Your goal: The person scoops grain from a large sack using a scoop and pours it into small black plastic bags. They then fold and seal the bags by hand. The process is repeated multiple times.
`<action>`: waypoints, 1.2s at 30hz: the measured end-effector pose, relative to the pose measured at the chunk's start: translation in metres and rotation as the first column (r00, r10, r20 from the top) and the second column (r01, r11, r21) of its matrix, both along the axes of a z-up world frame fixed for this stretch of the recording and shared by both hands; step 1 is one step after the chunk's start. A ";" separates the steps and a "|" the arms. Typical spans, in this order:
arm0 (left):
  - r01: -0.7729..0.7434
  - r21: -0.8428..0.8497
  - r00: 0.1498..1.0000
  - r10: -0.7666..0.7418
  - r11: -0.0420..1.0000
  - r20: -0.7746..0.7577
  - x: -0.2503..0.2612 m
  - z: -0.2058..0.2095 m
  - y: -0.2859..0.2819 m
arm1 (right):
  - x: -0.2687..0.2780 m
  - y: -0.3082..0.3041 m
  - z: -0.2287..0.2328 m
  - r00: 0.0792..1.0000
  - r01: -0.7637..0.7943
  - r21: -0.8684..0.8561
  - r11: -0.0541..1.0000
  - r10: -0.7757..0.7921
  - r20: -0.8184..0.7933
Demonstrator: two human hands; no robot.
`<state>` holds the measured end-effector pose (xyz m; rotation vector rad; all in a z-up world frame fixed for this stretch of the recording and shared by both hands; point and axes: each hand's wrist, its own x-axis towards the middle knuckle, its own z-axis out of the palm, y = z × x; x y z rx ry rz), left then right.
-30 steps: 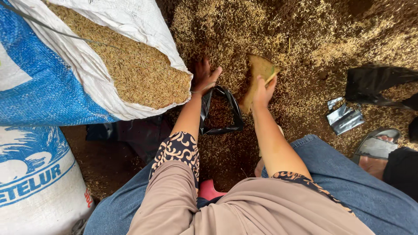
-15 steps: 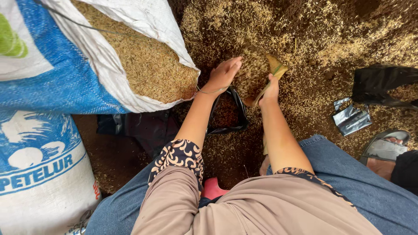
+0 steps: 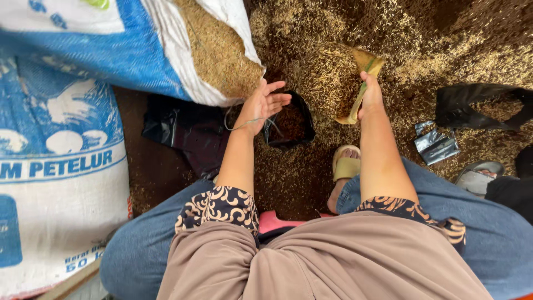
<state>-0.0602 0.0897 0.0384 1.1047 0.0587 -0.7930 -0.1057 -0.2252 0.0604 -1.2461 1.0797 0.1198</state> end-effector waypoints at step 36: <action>-0.526 0.646 0.790 0.036 0.554 0.612 -0.093 -0.046 0.001 | 0.004 0.180 0.147 0.489 -0.843 -0.536 0.039 0.471 -0.734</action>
